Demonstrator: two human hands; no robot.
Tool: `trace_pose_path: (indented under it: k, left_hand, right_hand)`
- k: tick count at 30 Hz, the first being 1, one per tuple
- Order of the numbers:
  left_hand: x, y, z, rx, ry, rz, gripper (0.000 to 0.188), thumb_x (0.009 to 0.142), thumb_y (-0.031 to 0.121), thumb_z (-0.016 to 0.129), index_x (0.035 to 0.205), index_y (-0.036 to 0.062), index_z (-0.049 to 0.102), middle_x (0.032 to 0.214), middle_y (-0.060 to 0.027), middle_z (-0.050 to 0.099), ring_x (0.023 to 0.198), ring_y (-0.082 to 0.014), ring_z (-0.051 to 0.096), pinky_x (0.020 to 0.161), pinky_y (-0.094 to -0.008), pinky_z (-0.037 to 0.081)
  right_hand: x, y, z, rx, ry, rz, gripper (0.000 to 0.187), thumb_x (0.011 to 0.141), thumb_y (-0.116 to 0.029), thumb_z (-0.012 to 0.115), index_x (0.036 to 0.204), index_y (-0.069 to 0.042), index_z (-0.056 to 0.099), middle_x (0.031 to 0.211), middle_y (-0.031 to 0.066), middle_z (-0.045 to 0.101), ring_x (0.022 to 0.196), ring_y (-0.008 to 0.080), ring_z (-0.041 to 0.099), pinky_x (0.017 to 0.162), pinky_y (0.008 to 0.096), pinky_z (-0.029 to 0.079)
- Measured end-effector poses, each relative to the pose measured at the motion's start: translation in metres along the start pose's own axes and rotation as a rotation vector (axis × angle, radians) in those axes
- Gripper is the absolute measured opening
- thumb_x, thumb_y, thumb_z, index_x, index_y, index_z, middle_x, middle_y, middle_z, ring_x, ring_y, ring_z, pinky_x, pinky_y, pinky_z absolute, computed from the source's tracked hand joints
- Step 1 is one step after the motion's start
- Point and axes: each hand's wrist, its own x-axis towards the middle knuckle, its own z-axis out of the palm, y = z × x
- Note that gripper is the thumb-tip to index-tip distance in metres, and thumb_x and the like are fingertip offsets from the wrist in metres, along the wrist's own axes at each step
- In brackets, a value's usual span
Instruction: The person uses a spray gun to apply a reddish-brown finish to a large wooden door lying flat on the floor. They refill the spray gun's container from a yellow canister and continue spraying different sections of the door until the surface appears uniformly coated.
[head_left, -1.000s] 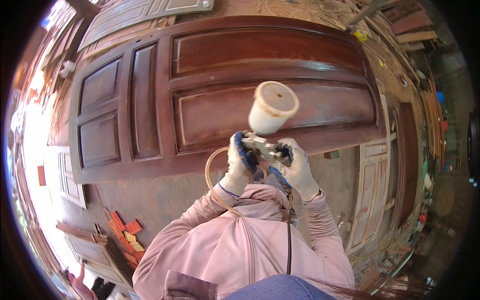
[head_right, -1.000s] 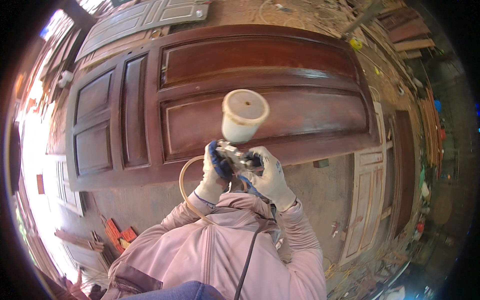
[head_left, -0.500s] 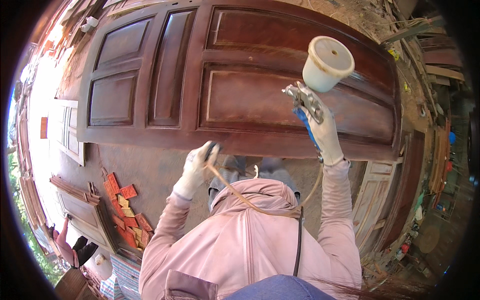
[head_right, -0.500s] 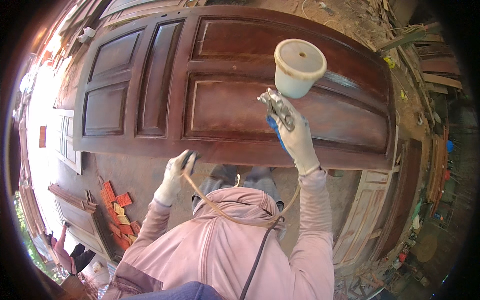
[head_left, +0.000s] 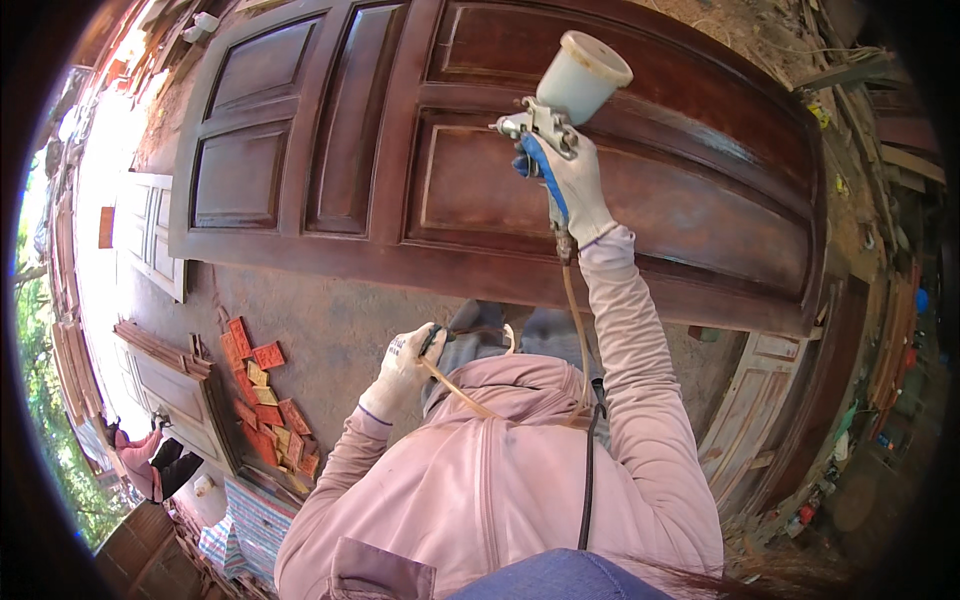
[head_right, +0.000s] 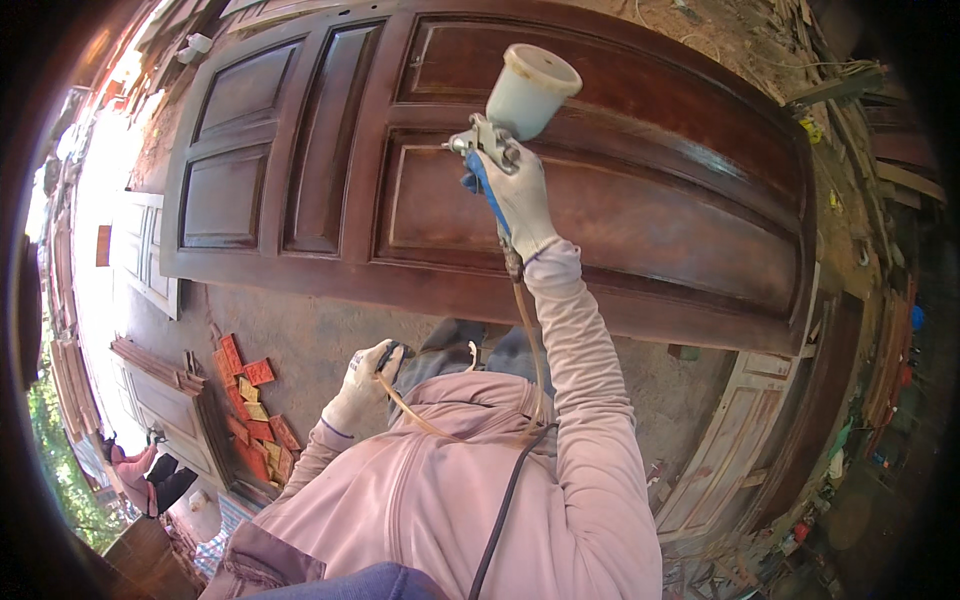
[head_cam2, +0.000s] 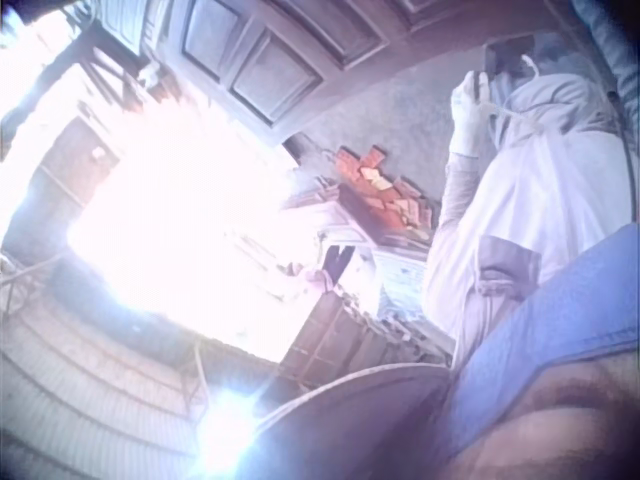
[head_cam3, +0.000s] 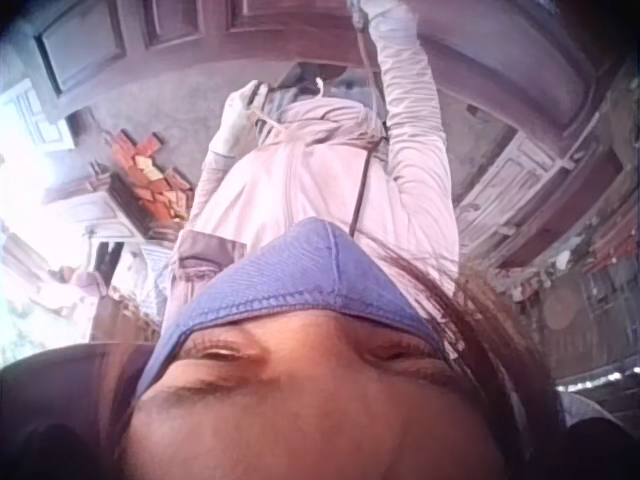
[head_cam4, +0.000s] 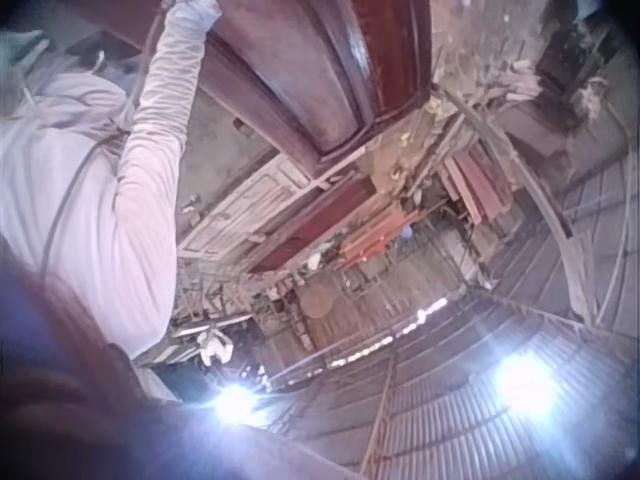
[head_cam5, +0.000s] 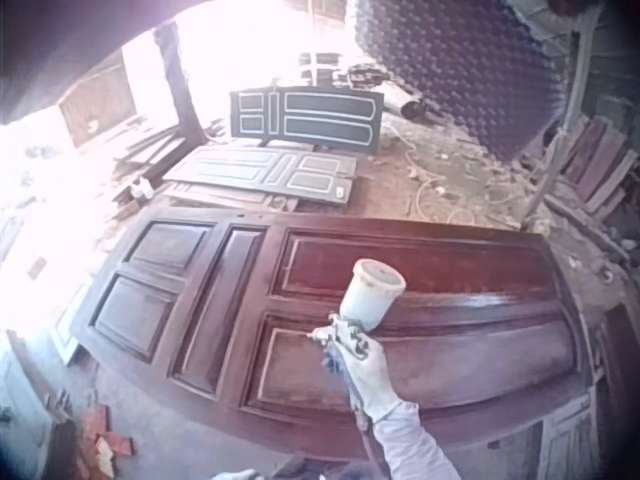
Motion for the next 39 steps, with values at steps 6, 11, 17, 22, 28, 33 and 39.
trace_pose_path:
  k: [6, 11, 17, 22, 28, 33, 39]
  left_hand:
    - [0.026, 0.028, 0.016, 0.03, -0.041, 0.157, 0.021, 0.095, 0.02, 0.063, 0.089, 0.0006, 0.057, 0.073, -0.022, 0.061, 0.071, -0.0449, 0.06, 0.06, -0.0487, 0.045]
    - [0.031, 0.037, 0.016, 0.047, -0.073, 0.108, 0.021, 0.096, 0.02, 0.062, 0.087, 0.0013, 0.056, 0.073, -0.0222, 0.061, 0.072, -0.0448, 0.06, 0.061, -0.0481, 0.045]
    - [0.034, 0.045, 0.034, 0.131, -0.154, 0.079, 0.018, 0.097, 0.019, 0.06, 0.09, 0.0022, 0.061, 0.074, -0.0229, 0.062, 0.071, -0.0437, 0.061, 0.06, -0.0466, 0.046]
    - [0.057, 0.073, 0.068, 0.236, -0.216, 0.186, 0.023, 0.097, 0.025, 0.059, 0.092, 0.003, 0.06, 0.078, -0.0215, 0.065, 0.075, -0.0428, 0.063, 0.064, -0.05, 0.049]
    - [0.088, 0.153, 0.12, 0.284, -0.383, 0.333, 0.018, 0.095, 0.025, 0.057, 0.089, 0.0077, 0.058, 0.083, -0.0169, 0.068, 0.079, -0.0397, 0.065, 0.069, -0.0513, 0.05]
    - [0.108, 0.189, 0.175, 0.391, -0.633, 0.39, 0.015, 0.092, 0.024, 0.061, 0.098, 0.0099, 0.06, 0.087, -0.0158, 0.069, 0.081, -0.039, 0.066, 0.068, -0.05, 0.05]
    - [0.123, 0.208, 0.224, 0.463, -0.82, 0.426, 0.031, 0.091, 0.032, 0.062, 0.116, 0.0139, 0.056, 0.101, -0.0103, 0.071, 0.091, -0.0339, 0.069, 0.074, -0.0475, 0.053]
  right_hand:
    - [0.034, -0.018, 0.024, -0.103, 0.012, -0.025, 0.018, 0.091, -0.019, 0.072, 0.097, -0.003, 0.072, 0.073, 0.0009, 0.066, 0.056, 0.0095, 0.063, 0.052, 0.0252, 0.051]
    - [0.036, -0.032, -0.013, -0.106, 0.108, -0.061, 0.017, 0.093, -0.015, 0.07, 0.102, -0.002, 0.072, 0.074, 0.0026, 0.068, 0.056, 0.0096, 0.063, 0.05, 0.0247, 0.051]
    - [-0.007, -0.065, -0.14, -0.192, 0.238, -0.074, 0.017, 0.093, -0.012, 0.069, 0.106, 0.0, 0.071, 0.079, 0.0043, 0.07, 0.061, 0.0102, 0.065, 0.054, 0.0238, 0.054]
    - [-0.041, -0.101, -0.25, -0.367, 0.422, -0.028, 0.024, 0.092, -0.013, 0.072, 0.112, 0.0, 0.068, 0.082, 0.0053, 0.069, 0.062, 0.0097, 0.064, 0.054, 0.0236, 0.055]
    - [-0.067, -0.138, -0.372, -0.438, 0.639, -0.085, 0.018, 0.09, -0.016, 0.073, 0.1, -0.001, 0.072, 0.077, 0.0043, 0.07, 0.057, 0.0103, 0.064, 0.051, 0.0247, 0.053]
    - [-0.077, -0.166, -0.475, -0.688, 0.805, -0.097, 0.02, 0.089, -0.021, 0.072, 0.099, -0.003, 0.074, 0.074, 0.003, 0.07, 0.059, 0.0106, 0.065, 0.052, 0.0267, 0.052]
    - [-0.088, -0.191, -0.598, -1.189, 1.03, -0.262, 0.03, 0.087, -0.031, 0.071, 0.106, -0.008, 0.074, 0.087, 0.016, 0.074, 0.085, 0.0327, 0.072, 0.076, 0.0401, 0.056]
